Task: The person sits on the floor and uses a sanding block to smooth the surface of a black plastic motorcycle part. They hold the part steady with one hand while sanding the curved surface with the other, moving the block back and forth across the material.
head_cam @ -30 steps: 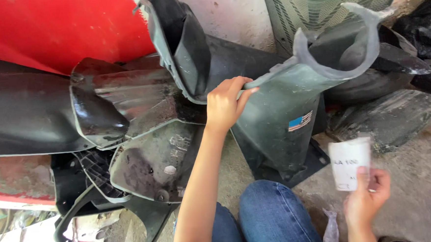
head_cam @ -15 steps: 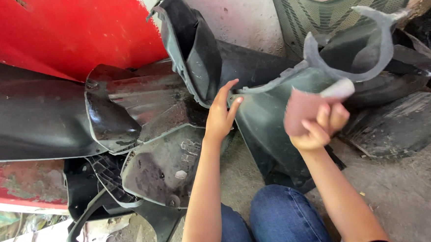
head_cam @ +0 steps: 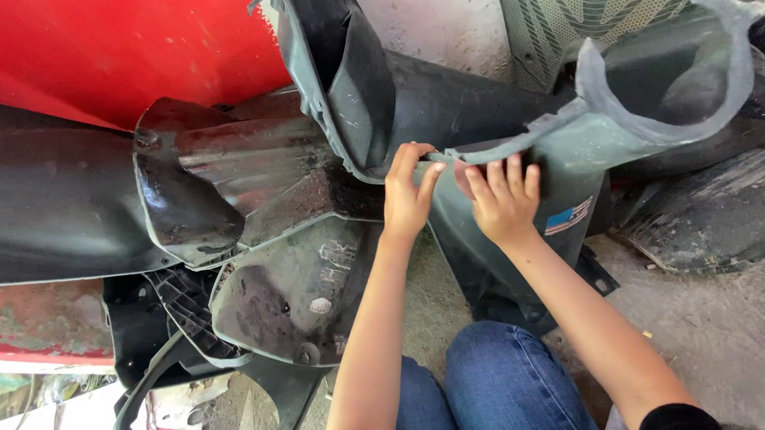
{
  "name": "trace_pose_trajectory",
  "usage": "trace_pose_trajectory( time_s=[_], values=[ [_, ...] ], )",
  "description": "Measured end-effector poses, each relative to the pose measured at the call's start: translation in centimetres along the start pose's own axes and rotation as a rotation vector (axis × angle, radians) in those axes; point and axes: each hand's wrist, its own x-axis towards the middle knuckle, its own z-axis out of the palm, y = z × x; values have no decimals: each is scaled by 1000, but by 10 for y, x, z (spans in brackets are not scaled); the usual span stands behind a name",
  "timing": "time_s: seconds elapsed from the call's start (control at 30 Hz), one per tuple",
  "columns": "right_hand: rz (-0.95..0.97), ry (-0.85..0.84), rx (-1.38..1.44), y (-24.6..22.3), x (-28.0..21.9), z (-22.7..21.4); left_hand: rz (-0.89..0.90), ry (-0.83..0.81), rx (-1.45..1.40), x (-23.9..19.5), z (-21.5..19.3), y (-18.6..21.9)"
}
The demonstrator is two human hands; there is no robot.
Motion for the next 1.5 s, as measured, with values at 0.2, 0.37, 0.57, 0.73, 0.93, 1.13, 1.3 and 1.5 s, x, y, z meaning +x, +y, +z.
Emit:
trace_pose_trajectory(
  time_s=[0.2,0.37,0.57,0.73,0.93,1.13,1.3,1.5],
  values=[
    [-44,447,169,31,-52,-51,84,49,34,-7,12,-7],
    [24,429,146,33,-12,-110,169,105,53,-15,21,-9],
    [-2,450,153,50,-2,-73,222,144,58,-22,17,4],
    [20,369,121,33,11,-51,222,146,100,-29,3,3],
    [-30,219,59,-1,10,-53,134,106,148,-60,-28,-1],
    [-106,294,51,-21,2,-43,8,-57,169,-75,-65,23],
    [-82,160,-18,-40,32,-43,-64,-110,86,-51,-71,31],
    [-163,43,-25,-38,20,-48,58,-121,82,-33,-55,39]
  ],
)
